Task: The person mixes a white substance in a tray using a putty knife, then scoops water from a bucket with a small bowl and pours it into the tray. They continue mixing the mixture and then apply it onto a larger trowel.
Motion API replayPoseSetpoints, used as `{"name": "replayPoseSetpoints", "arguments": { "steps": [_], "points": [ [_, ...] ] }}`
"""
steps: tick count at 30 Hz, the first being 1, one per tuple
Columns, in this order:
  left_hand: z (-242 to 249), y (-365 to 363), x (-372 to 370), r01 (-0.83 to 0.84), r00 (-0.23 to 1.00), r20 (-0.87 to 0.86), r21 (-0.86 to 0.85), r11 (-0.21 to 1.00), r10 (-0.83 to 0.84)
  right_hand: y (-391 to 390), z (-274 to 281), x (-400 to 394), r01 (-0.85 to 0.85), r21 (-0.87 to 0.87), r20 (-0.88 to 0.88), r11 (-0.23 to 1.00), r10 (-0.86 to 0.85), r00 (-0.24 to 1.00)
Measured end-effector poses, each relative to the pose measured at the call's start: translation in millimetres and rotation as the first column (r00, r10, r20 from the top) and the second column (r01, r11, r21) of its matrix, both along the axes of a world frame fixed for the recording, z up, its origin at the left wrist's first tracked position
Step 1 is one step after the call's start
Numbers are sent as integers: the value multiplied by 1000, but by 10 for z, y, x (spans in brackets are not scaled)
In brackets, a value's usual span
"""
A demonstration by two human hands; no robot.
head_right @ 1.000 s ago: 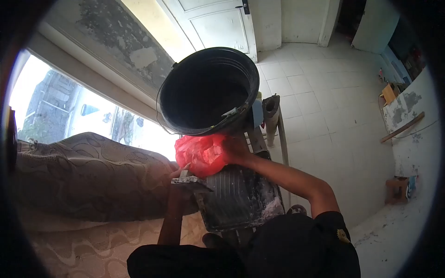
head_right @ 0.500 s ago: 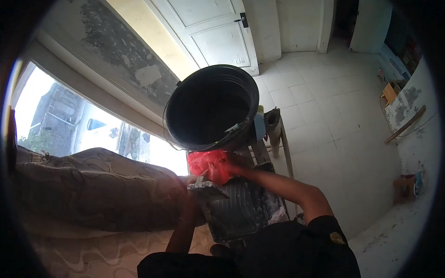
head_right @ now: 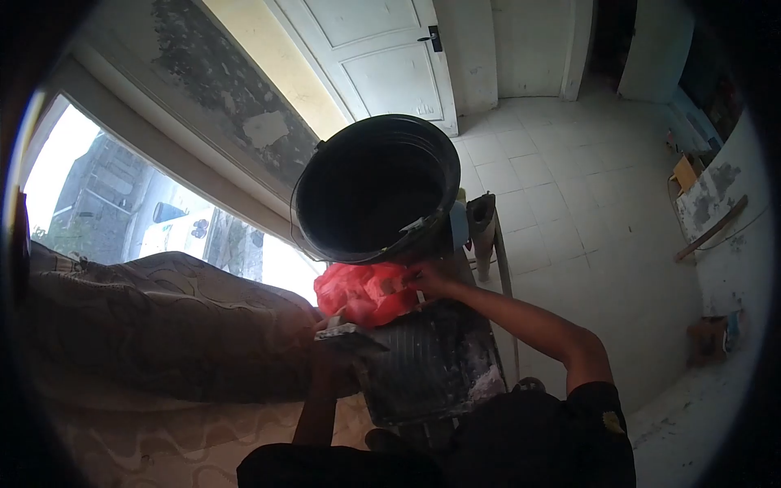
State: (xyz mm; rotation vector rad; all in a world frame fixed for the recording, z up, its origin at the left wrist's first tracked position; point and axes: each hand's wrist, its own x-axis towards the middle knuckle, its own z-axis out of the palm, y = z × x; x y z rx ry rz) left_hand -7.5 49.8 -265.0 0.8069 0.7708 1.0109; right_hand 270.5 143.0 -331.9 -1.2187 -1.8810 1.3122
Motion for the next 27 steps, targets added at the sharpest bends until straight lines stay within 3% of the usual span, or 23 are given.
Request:
{"name": "replayPoseSetpoints", "arguments": {
  "steps": [2, 5, 10, 14, 18, 20, 21, 22, 23, 25, 26, 27],
  "points": [
    [111, 132, -33, -11, 998, 64, 5, 1000, 10, -32, 205, 150, -4, -37, -56, 999, 2, 998],
    [296, 275, -110, -36, 987, 159, 4, 999, 35, -115, 549, 374, -42, 23, 55, 999, 41, 998],
    [426, 143, -175, -88, 938, 329, -75, 993, 108, -437, 1194, 735, 104, -14, 125, 995, -101, 987],
    [296, -491, -150, -154, 858, 451, -231, 961, 246, -776, 1370, 1123, 1, -124, 104, 992, 12, 995],
    [398, -863, -51, -202, 757, 553, -310, 929, 349, -1286, 1521, 1324, -104, -113, 264, 988, 131, 956],
    [470, -968, -26, -174, 779, 526, -341, 924, 342, -1605, 1509, 1391, -185, 49, 447, 982, 144, 883],
    [417, -1063, -77, -151, 767, 570, -286, 946, 295, -1748, 1491, 1401, -190, 43, 451, 981, 151, 880],
    [359, -1170, -135, -129, 755, 609, -228, 965, 245, -1891, 1461, 1409, -320, 161, 537, 934, 189, 822],
    [286, -1288, -197, -132, 752, 610, -234, 963, 251, -2002, 1445, 1419, -450, 260, 622, 854, 208, 755],
    [120, -1526, -312, -287, 853, 332, -345, 894, 402, -2123, 1555, 1390, -483, 272, 651, 832, 210, 729],
    [84, -1631, -326, -291, 851, 333, -348, 891, 407, -2162, 1605, 1378, -515, 286, 678, 808, 209, 705],
    [53, -1739, -341, -342, 812, 297, -456, 821, 503, -2192, 1619, 1379, -480, 268, 674, 836, 193, 713]
  ]
}}
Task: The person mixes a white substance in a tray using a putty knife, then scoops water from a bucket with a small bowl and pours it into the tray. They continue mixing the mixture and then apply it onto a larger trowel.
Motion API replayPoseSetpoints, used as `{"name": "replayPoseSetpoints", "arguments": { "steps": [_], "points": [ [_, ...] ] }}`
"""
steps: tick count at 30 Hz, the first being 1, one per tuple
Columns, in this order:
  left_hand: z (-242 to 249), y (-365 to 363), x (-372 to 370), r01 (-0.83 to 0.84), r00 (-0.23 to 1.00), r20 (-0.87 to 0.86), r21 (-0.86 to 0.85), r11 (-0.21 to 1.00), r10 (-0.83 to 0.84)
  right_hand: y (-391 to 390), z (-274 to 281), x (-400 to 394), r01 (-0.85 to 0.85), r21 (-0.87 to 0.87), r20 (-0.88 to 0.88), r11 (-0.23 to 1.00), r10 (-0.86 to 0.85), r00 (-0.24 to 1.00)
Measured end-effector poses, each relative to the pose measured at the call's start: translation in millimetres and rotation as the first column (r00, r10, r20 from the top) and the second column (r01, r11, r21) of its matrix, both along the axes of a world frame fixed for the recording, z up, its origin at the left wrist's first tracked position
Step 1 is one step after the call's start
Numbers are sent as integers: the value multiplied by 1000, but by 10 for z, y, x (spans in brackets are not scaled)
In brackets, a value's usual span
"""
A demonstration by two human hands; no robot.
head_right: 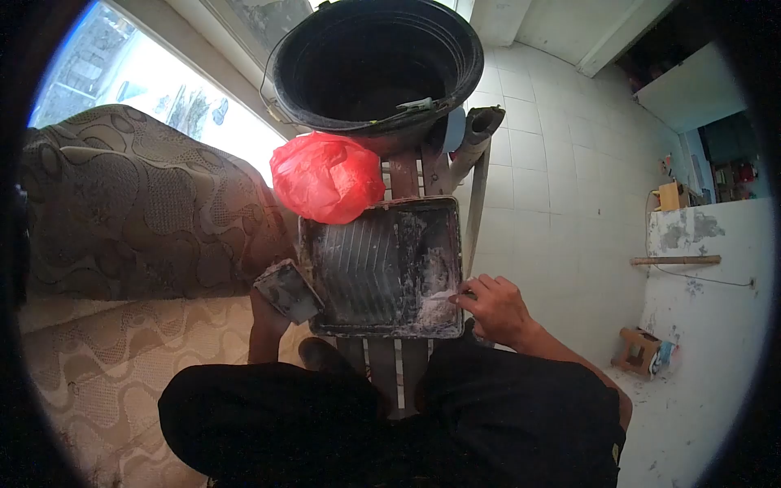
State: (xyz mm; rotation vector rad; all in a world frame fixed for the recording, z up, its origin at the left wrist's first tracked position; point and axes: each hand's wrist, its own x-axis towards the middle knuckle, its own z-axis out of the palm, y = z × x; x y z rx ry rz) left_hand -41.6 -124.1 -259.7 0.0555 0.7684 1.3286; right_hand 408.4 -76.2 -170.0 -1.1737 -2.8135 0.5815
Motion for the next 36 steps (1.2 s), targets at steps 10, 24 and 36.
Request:
{"name": "replayPoseSetpoints", "arguments": {
  "steps": [10, 24, 36],
  "points": [
    [155, -86, 261, -72, 928, -369, -313, 947, -51, 39, -44, -26, 157, 46, -160, 987, -148, 976],
    [-450, -43, 271, 18, 582, -810, -81, 997, -76, 43, -39, -9, 28, -46, -55, 999, -30, 998],
    [-474, 107, 229, 175, 898, -343, -293, 940, -274, 695, -6, -255, 256, -260, -206, 931, -312, 928]
  ]
}}
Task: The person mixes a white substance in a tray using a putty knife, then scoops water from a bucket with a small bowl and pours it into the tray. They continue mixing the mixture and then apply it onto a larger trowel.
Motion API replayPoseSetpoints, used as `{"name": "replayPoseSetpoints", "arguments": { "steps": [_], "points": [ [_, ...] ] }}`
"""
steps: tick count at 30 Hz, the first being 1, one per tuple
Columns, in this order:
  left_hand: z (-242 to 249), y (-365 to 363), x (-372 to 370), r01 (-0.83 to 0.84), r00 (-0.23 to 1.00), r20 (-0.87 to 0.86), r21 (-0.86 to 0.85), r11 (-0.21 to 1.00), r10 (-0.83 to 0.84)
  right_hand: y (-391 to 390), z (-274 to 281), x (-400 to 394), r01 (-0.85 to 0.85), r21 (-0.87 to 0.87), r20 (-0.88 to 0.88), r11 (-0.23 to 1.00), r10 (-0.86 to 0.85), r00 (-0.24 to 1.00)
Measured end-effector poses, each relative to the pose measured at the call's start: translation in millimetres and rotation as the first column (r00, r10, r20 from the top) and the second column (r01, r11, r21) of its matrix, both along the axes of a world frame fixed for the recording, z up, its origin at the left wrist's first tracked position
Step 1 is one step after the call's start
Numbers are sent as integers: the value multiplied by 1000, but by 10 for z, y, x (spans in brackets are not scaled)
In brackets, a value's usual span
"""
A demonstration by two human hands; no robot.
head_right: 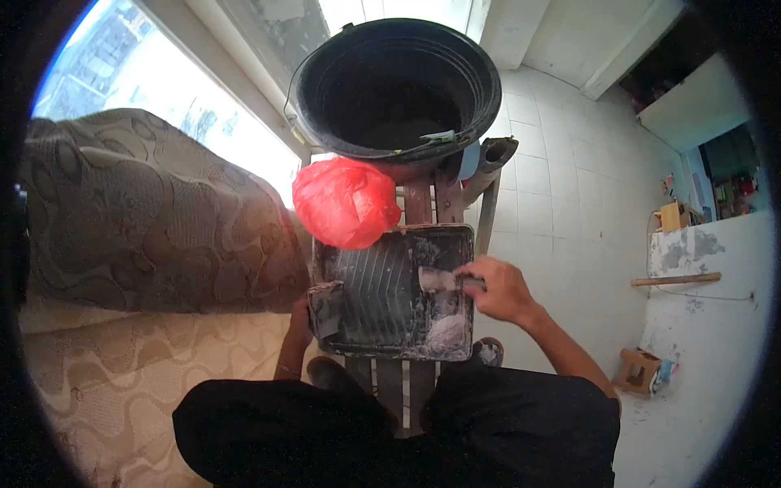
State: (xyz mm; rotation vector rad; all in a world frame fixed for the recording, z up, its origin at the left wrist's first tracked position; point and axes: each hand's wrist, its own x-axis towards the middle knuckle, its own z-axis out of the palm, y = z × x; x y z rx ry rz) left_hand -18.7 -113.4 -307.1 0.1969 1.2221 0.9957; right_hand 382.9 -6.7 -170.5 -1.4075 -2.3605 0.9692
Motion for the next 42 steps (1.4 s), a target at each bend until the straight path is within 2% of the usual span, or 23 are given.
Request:
{"name": "replayPoseSetpoints", "arguments": {
  "steps": [1, 3, 5, 7, 9, 10, 12, 13, 14, 15, 16, 17, 19, 20, 22, 25, 28, 31, 32, 34, 38, 40, 42],
  "points": [
    [28, 16, 29, -61, 998, -26, -17, 998, 61, 109, 22, -36, 13, 9, -8, 1000, -13, 1000],
    [106, 54, 39, -36, 999, -17, -12, 999, 36, 355, 102, -196, 125, 110, -134, 986, -110, 985],
    [134, 78, 50, 0, 1000, -11, -11, 1000, 0, 609, 140, -435, 141, 224, -170, 964, -104, 980],
    [110, 104, 49, 33, 999, 37, 75, 997, -36, 867, -28, -675, 21, 305, -49, 952, -7, 999],
    [146, 91, 76, 81, 997, -13, 115, 990, -80, 1065, -150, -997, -173, 249, 115, 953, 148, 982],
    [226, 100, 126, 63, 997, -54, 70, 996, -59, 1113, -269, -1148, -153, 258, 105, 954, 130, 986],
    [164, 61, 92, 33, 997, -75, 35, 999, -30, 1199, -598, -1398, -216, 499, 173, 839, 149, 974],
    [184, 79, 103, 48, 996, -84, 45, 998, -44, 1250, -849, -1468, -200, 509, 166, 837, 133, 977],
    [224, 101, 135, 44, 993, -107, 38, 998, -39, 1297, -1123, -1545, -268, 559, 244, 785, 153, 958],
    [243, 98, 132, 38, 991, -130, 30, 999, -34, 1335, -1138, -1603, -338, 597, 323, 728, 168, 931],
    [86, 50, 50, 41, 993, -112, 66, 997, -34, 1372, -1156, -1631, -366, 476, 368, 799, 197, 909],
    [111, 61, 48, 46, 992, -118, 69, 997, -38, 1395, -1133, -1607, -360, 481, 363, 800, 192, 912],
    [157, 50, 66, 14, 995, -101, -2, 1000, -14, 1430, -1085, -1530, -303, 344, 263, 889, 218, 940],
    [152, 53, 66, 8, 995, -104, 0, 1000, -8, 1475, -1071, -1499, -307, 346, 261, 886, 223, 939],
    [139, 61, 60, -9, 993, -120, -50, 999, 3, 1565, -1051, -1463, -197, 115, -24, 974, 201, 979],
    [302, 108, 131, 31, 989, -146, -24, 999, -35, 1508, -703, -1415, -184, 23, -72, 983, 185, 980],
    [340, 121, 166, 10, 989, -150, -55, 998, -18, 1548, -1148, -1427, -161, 59, -130, 985, 167, 977],
    [216, 74, 107, -10, 995, -103, -30, 999, 7, 1528, -980, -1357, -56, 217, -192, 975, 99, 976],
    [236, 89, 115, -9, 995, -102, -26, 1000, 6, 1554, -1015, -1320, -55, 221, -191, 974, 99, 977],
    [279, 91, 133, -10, 995, -102, -22, 1000, 8, 1605, -1101, -1244, -106, -96, -213, 990, 83, 973],
    [195, 55, 92, 11, 996, -87, 7, 1000, -11, 1495, -848, -1140, 6, -136, -196, 991, -33, 980],
    [234, 79, 110, 76, 995, -80, 126, 989, -66, 1477, -997, -1027, 50, 1, -241, 999, -49, 969],
    [283, 86, 142, 56, 996, -79, 113, 992, -48, 1389, -745, -829, 60, -32, -273, 998, -67, 960]
  ]
}}
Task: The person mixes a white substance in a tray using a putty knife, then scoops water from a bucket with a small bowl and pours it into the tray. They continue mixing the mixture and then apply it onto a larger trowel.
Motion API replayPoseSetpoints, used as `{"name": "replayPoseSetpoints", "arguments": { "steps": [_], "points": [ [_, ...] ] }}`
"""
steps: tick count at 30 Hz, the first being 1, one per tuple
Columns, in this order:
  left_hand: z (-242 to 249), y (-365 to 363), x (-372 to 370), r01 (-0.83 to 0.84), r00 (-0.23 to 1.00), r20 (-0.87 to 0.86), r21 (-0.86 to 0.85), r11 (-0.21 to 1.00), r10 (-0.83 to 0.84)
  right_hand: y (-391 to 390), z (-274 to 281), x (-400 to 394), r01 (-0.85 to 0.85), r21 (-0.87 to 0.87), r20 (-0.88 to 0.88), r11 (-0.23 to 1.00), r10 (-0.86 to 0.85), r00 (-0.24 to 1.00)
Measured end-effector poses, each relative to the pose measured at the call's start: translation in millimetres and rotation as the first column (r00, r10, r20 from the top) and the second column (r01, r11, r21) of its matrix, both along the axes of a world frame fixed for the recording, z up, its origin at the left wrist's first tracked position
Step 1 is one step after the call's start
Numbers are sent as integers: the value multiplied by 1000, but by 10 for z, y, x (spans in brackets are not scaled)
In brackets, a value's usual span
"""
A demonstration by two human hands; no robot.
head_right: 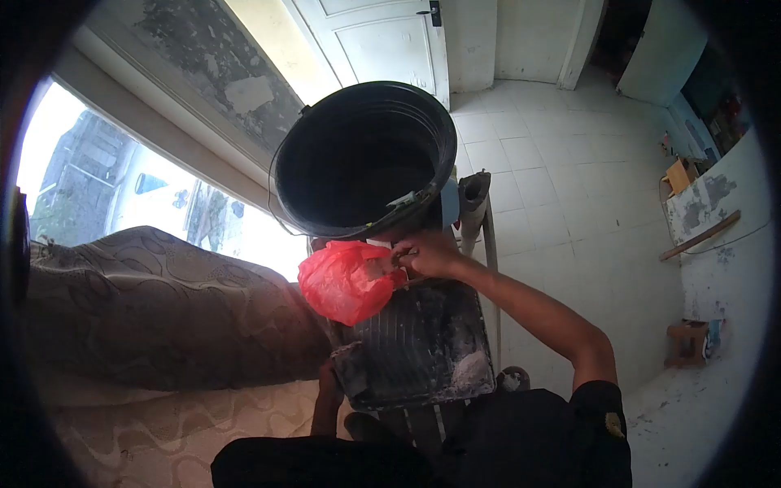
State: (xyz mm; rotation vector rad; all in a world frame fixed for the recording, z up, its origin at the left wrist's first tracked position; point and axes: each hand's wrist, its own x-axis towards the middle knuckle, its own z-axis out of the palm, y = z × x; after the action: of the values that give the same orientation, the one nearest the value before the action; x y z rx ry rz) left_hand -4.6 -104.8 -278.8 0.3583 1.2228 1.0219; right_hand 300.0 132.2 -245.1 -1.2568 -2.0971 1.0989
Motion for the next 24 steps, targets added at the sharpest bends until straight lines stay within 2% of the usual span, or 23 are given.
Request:
{"name": "replayPoseSetpoints", "arguments": {
  "steps": [1, 4, 8, 10, 11, 13, 14, 16, 20, 22, 24],
  "points": [
    [14, -9, 8, -18, 1000, -5, -12, 1000, 17, -57, 164, 109, 12, -31, -41, 999, -13, 999],
    [-260, -67, -76, -50, 996, 70, -1, 999, 50, -260, 395, 486, 33, -87, -14, 996, -34, 999],
    [-168, -45, -22, -71, 995, 77, 18, 997, 69, -727, 810, 881, -6, -147, -27, 989, 3, 1000],
    [-220, -52, -21, -102, 989, 111, -12, 995, 102, -1018, 953, 975, -74, -54, 144, 996, 81, 986],
    [-214, -62, -10, -131, 986, 104, -28, 991, 133, -1191, 880, 1016, -85, -73, 151, 994, 95, 984],
    [-198, -70, 21, -163, 981, 101, -44, 986, 166, -1559, 723, 1072, -277, 101, 300, 955, 236, 924],
    [-182, -74, 33, -185, 979, 66, -95, 978, 192, -1692, 724, 1066, -284, 96, 303, 954, 244, 921],
    [-169, -104, 39, -215, 975, 29, -148, 965, 221, -1872, 764, 1019, -460, 241, 481, 855, 307, 822],
    [-91, -132, 76, -237, 968, 56, -138, 962, 246, -1908, 888, 999, -494, 229, 561, 839, 301, 771],
    [-119, -150, 63, -256, 962, 60, -162, 953, 268, -1850, 928, 982, -402, 252, 497, 880, 238, 834],
    [-243, -192, 22, -180, 983, 59, 54, 982, 176, -1812, 856, 1010, -375, 227, 468, 899, 237, 852]
  ]
}}
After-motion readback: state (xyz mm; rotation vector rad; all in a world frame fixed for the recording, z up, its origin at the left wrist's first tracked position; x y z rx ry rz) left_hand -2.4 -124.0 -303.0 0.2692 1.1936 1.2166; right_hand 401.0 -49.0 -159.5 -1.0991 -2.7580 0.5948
